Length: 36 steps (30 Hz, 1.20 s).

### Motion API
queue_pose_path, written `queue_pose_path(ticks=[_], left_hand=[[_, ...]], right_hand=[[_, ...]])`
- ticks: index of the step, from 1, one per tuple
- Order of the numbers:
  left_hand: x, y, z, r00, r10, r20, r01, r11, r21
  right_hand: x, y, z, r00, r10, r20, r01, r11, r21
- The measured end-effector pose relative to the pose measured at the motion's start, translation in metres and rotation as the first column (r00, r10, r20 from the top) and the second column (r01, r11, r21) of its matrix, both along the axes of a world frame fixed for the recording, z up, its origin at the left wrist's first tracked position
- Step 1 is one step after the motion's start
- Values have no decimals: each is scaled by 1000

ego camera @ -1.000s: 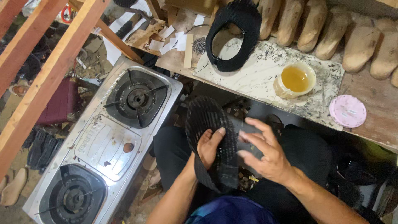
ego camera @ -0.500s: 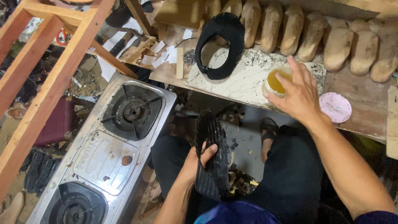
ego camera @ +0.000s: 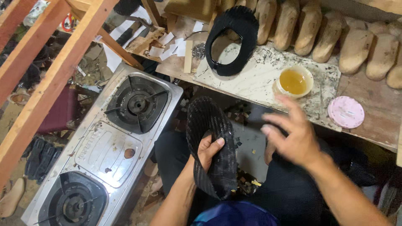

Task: The person sits on the floor of a shoe workshop and works black rubber shoe components by hand. They repeatedly dip their fingers into a cup of yellow liquid, then rub and press the rubber pieces, turning them over and setting finished pieces on the workbench.

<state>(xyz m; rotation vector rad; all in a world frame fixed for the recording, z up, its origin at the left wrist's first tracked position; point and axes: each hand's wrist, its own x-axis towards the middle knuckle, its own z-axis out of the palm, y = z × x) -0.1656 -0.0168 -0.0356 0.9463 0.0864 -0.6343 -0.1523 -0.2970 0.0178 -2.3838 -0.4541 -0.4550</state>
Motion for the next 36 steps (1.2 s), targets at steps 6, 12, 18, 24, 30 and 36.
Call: queue_pose_path(ticks=[6, 12, 18, 24, 30, 36], left_hand=[[-2, -12, 11, 1000, 10, -22, -10, 999, -37], [-12, -9, 16, 995, 22, -92, -19, 999, 36], [-8, -4, 20, 988, 147, -50, -147, 989, 18], [-2, -19, 25, 987, 162, -3, -161, 982, 97], [-8, -15, 19, 995, 65, -81, -69, 997, -42], [-5, 3, 11, 1000, -15, 9, 15, 999, -41]], right_hand=[[-30, 42, -6, 890, 415, 188, -405, 910, -93], [-17, 40, -9, 918, 345, 197, -341, 939, -56], [-31, 38, -7, 896, 431, 108, -439, 896, 68], [-49, 52, -21, 909, 393, -141, -262, 800, 540], [-50, 55, -25, 909, 328, -257, -102, 773, 626], [-40, 54, -10, 938, 345, -3, -342, 931, 131]])
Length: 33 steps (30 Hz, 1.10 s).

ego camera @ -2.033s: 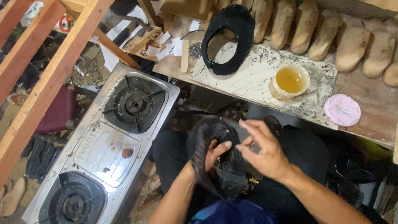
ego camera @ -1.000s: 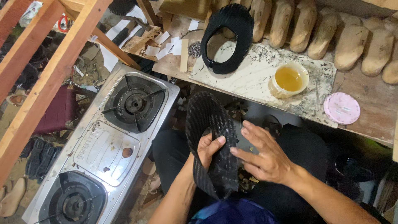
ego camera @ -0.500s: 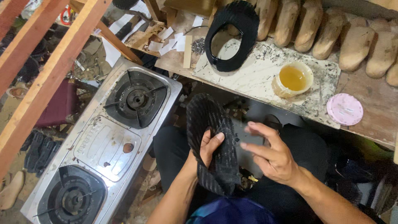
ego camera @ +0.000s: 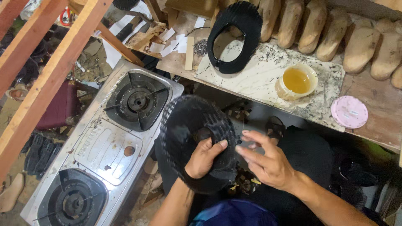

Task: The person sits on the floor of a shoe workshop and works black rubber shoe components by hand. They repeatedly dip their fingers into a cup of yellow liquid, then rub and press the rubber pieces, turning them over and setting finished pieces on the workbench.

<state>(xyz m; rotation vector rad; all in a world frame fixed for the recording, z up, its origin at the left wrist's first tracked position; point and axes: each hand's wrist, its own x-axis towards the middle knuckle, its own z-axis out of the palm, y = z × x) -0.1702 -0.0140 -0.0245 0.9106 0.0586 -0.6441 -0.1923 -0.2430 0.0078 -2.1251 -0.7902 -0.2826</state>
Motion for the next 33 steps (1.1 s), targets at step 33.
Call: queue_pose_path(ticks=[33], left_hand=[[-2, 4, 5, 995, 94, 39, -100, 977, 189]], right_hand=[[96, -121, 2, 831, -493, 259, 554, 686, -471]])
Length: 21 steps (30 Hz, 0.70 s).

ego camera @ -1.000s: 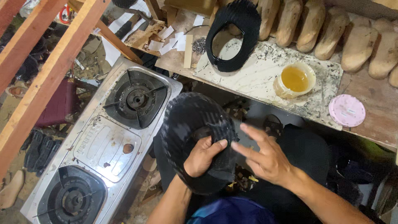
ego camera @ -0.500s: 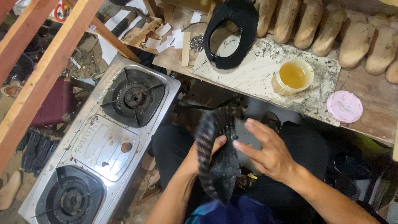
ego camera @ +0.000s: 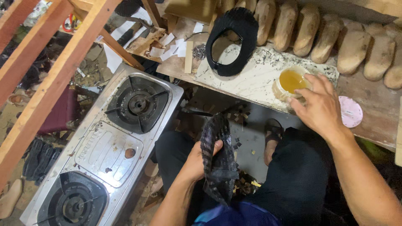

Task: The person sits on the floor of a shoe workshop and works black rubber shoe components by hand. They repeatedly dip their fingers into a cup of yellow liquid, then rub and press the rubber pieces, turning them over and setting finished pieces on the workbench.

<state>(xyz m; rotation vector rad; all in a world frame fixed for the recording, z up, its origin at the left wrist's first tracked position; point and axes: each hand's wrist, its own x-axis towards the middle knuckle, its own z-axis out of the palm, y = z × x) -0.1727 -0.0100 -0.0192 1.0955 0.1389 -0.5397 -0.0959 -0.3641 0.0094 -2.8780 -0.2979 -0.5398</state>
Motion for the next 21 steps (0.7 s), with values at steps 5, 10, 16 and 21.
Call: queue_pose_path(ticks=[5, 10, 16, 21], left_hand=[[0, 6, -8, 1000, 0, 30, -3, 995, 102], [2, 3, -3, 999, -44, 8, 44, 999, 27], [9, -5, 25, 982, -74, 172, 51, 990, 135], [8, -4, 30, 999, -30, 38, 27, 997, 67]], right_hand=[[12, -1, -5, 997, 83, -7, -82, 995, 57], [-10, 33, 21, 983, 177, 46, -183, 939, 290], [-75, 107, 12, 808, 589, -7, -507, 701, 501], [-91, 121, -10, 736, 676, -27, -524, 595, 610]])
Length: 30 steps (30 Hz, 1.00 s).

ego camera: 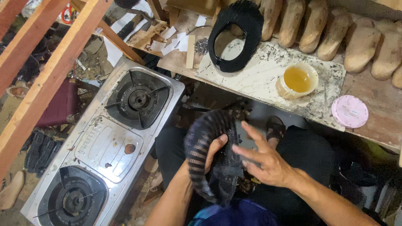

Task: The person sits on the floor of a shoe workshop and works black rubber shoe components by hand. They repeatedly dip their fingers into a cup of yellow liquid, then rub and press the rubber pieces, turning them over and setting finished pieces on the workbench.

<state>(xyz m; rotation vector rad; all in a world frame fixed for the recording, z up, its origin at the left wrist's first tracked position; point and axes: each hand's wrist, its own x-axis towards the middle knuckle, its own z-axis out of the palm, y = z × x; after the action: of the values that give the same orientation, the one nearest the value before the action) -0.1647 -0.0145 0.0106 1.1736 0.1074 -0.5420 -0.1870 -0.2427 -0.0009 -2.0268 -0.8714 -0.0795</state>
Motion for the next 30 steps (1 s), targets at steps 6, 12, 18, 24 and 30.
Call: queue_pose_path(ticks=[6, 12, 18, 24, 30], left_hand=[[-1, -4, -24, 997, 42, -69, -54, 980, -189], [-6, -7, -30, 1000, -13, 11, 15, 966, -259], [-2, -4, -3, 990, -98, 100, 100, 995, -16], [-9, 1, 13, 990, -140, 8, 140, 990, -31], [-8, 1, -5, 997, 30, 71, -32, 999, 31]], right_hand=[[-6, -11, -6, 994, 112, 16, -112, 994, -3], [-7, -14, 10, 990, 141, 13, -141, 990, 2], [3, -13, 19, 962, 13, 271, 16, 995, -103], [5, -11, 19, 887, -120, 445, 190, 975, -115], [-14, -10, 15, 983, 33, 178, -26, 999, -39]])
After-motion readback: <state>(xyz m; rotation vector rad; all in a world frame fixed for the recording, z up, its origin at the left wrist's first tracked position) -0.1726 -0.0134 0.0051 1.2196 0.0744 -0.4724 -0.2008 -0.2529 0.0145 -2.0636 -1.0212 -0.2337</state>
